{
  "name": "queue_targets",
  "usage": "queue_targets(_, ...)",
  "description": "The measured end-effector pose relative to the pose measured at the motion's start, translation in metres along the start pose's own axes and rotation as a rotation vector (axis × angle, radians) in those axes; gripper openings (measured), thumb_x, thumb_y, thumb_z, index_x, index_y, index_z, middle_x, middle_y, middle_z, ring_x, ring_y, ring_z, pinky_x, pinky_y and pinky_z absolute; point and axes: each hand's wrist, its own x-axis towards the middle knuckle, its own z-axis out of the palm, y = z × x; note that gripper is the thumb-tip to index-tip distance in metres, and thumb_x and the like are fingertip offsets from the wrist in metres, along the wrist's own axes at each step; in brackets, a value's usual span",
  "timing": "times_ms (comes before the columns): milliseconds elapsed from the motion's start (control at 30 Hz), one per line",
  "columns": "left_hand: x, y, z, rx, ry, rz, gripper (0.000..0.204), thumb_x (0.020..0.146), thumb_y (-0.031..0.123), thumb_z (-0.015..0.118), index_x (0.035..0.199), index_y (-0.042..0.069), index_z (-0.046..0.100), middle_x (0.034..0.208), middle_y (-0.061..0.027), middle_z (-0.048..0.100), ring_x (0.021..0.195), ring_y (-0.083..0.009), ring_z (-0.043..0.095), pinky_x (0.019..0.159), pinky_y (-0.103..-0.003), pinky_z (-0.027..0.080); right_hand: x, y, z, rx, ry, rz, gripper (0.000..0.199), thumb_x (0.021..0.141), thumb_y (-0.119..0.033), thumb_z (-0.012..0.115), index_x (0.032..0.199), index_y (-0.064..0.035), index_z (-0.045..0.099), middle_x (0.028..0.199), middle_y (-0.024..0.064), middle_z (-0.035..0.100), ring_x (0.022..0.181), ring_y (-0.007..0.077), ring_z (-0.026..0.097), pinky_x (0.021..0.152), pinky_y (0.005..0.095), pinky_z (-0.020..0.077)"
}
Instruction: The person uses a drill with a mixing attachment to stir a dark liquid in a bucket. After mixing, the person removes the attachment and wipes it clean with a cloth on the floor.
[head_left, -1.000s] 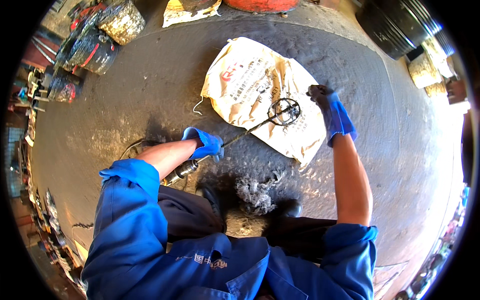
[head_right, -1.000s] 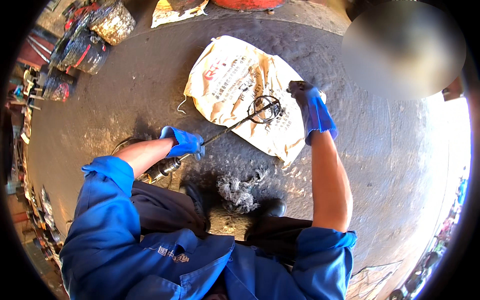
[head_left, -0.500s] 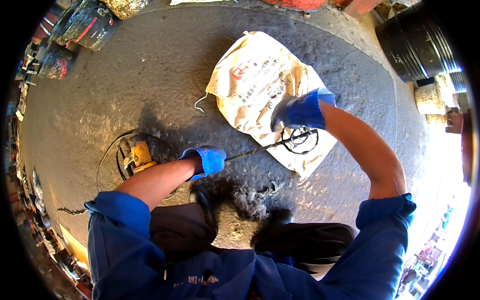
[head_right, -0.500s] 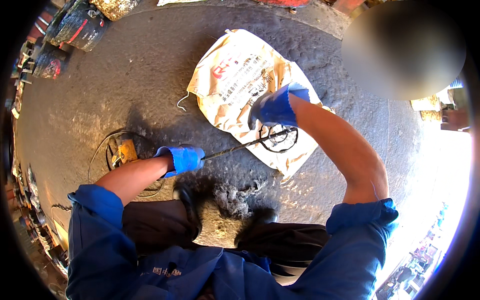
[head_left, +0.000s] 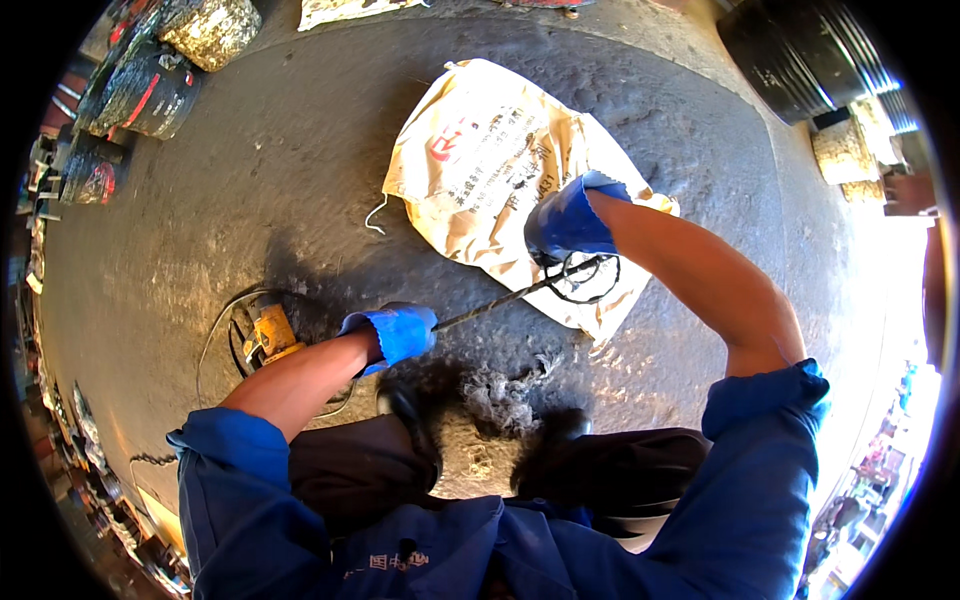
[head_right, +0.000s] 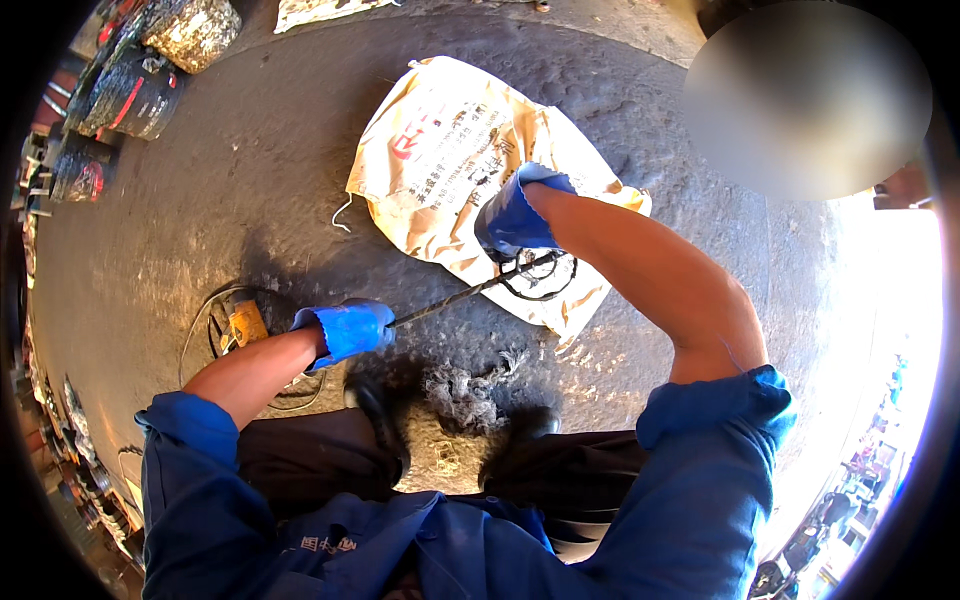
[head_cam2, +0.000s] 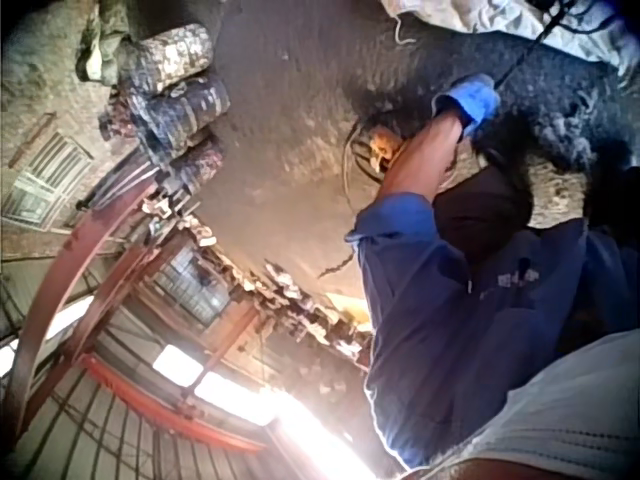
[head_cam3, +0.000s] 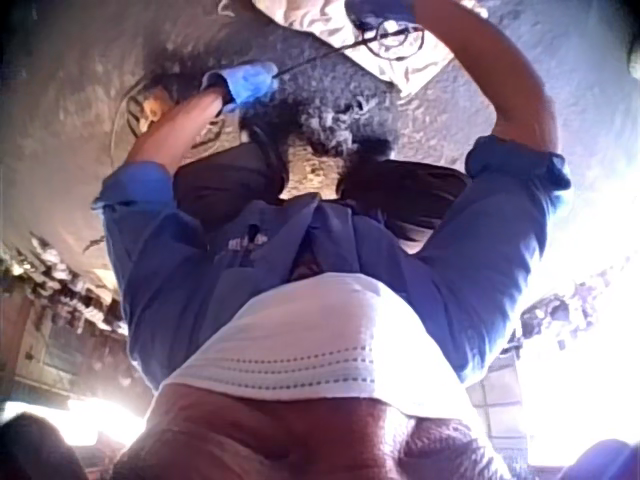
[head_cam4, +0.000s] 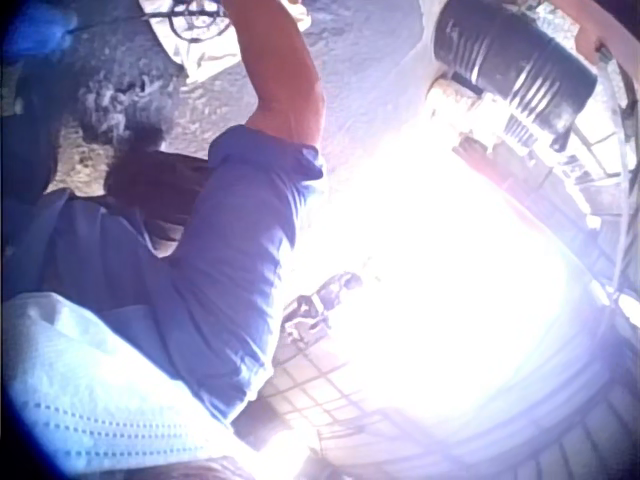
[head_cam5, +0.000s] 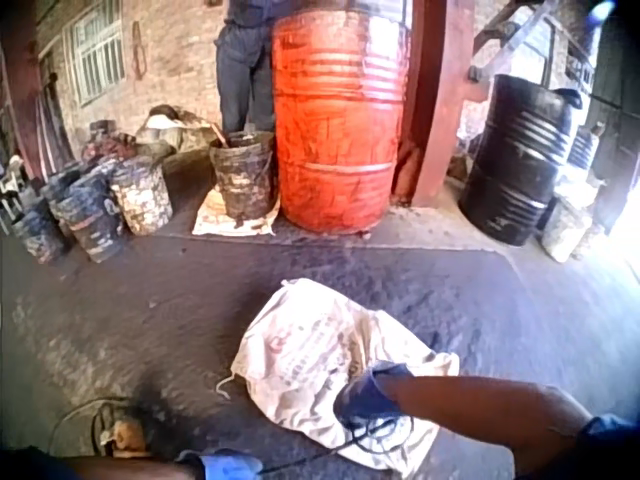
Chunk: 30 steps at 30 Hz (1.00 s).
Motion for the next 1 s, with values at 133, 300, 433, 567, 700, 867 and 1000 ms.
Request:
queue_targets(133, -0.013, 0.023, -0.024, -0.047, -0.065, -0.080, 0.029, 0.085, 0.023, 0.058, 0.097, -0.001, 0.069, 0.088, -0.0264, 0.068, 0.078, -0.0413, 0.066, 0.072, -0.049, 0.049, -0.034, 0.005, -0.011, 0.755, 0.122, 0.324, 0.015, 0.090, -0.017, 0.058, 0.095, -0.0119, 0.071, 0.089, 0.0006, 0.071, 0.087, 0.0182, 0.071, 0.065, 0.0340, 0.0576)
queue_targets(300, -0.007, -0.008, -0.002, -0.097, -0.009, -0.082, 0.029, 0.087, 0.026, 0.061, 0.097, -0.001, 0.068, 0.083, -0.0240, 0.066, 0.074, -0.0358, 0.064, 0.070, -0.048, 0.048, -0.051, 0.020, -0.008, 0.693, 0.085, 0.473, 0.023, 0.096, -0.026, 0.056, 0.094, -0.0079, 0.071, 0.091, 0.0022, 0.071, 0.085, 0.0184, 0.067, 0.075, 0.0296, 0.0530)
queue_targets(433, 0.008, -0.037, 0.015, -0.163, 0.001, 0.017, 0.030, 0.089, 0.028, 0.061, 0.100, 0.001, 0.069, 0.083, -0.0197, 0.069, 0.076, -0.0317, 0.065, 0.071, -0.046, 0.049, -0.080, 0.017, 0.015, 1.122, 0.505, 0.594, 0.021, 0.089, -0.020, 0.059, 0.094, -0.0048, 0.073, 0.089, 0.0133, 0.070, 0.074, 0.0222, 0.062, 0.070, 0.0326, 0.0510)
queue_targets(567, 0.013, -0.020, 0.006, -0.173, -0.039, -0.010, 0.029, 0.089, 0.028, 0.062, 0.101, 0.002, 0.071, 0.086, -0.0156, 0.072, 0.078, -0.0285, 0.068, 0.071, -0.043, 0.051, -0.017, 0.026, 0.083, 0.672, 0.346, 0.360, 0.024, 0.095, -0.025, 0.063, 0.090, -0.0040, 0.074, 0.077, 0.0034, 0.069, 0.067, 0.0138, 0.054, 0.061, 0.0342, 0.0447)
queue_targets(700, 0.004, -0.045, 0.012, -0.205, -0.032, -0.059, 0.027, 0.088, 0.026, 0.064, 0.100, 0.003, 0.073, 0.086, -0.0129, 0.074, 0.079, -0.0246, 0.069, 0.071, -0.039, 0.052, -0.030, -0.010, 0.059, 1.857, 0.651, 0.462, 0.027, 0.100, -0.027, 0.064, 0.102, -0.0018, 0.074, 0.092, 0.0070, 0.076, 0.090, 0.0123, 0.067, 0.080, 0.0281, 0.0526)
queue_targets(867, 0.032, -0.070, 0.011, -0.223, -0.090, 0.039, 0.028, 0.088, 0.027, 0.066, 0.097, 0.002, 0.075, 0.087, -0.0133, 0.075, 0.079, -0.0228, 0.070, 0.072, -0.039, 0.052, -0.032, -0.053, 0.118, 2.462, 0.749, 0.600, 0.036, 0.101, -0.037, 0.061, 0.113, -0.0045, 0.072, 0.098, 0.0067, 0.076, 0.097, 0.0199, 0.071, 0.084, 0.0345, 0.0560)
queue_targets(1000, 0.022, -0.024, -0.019, -0.173, -0.031, 0.019, 0.027, 0.088, 0.026, 0.068, 0.098, 0.003, 0.076, 0.091, -0.0125, 0.076, 0.084, -0.0219, 0.071, 0.077, -0.037, 0.054, -0.030, -0.089, 0.152, 2.419, 1.011, 0.299, 0.030, 0.098, -0.025, 0.067, 0.120, -0.0046, 0.070, 0.105, 0.0041, 0.075, 0.093, 0.0140, 0.068, 0.084, 0.0295, 0.0544)
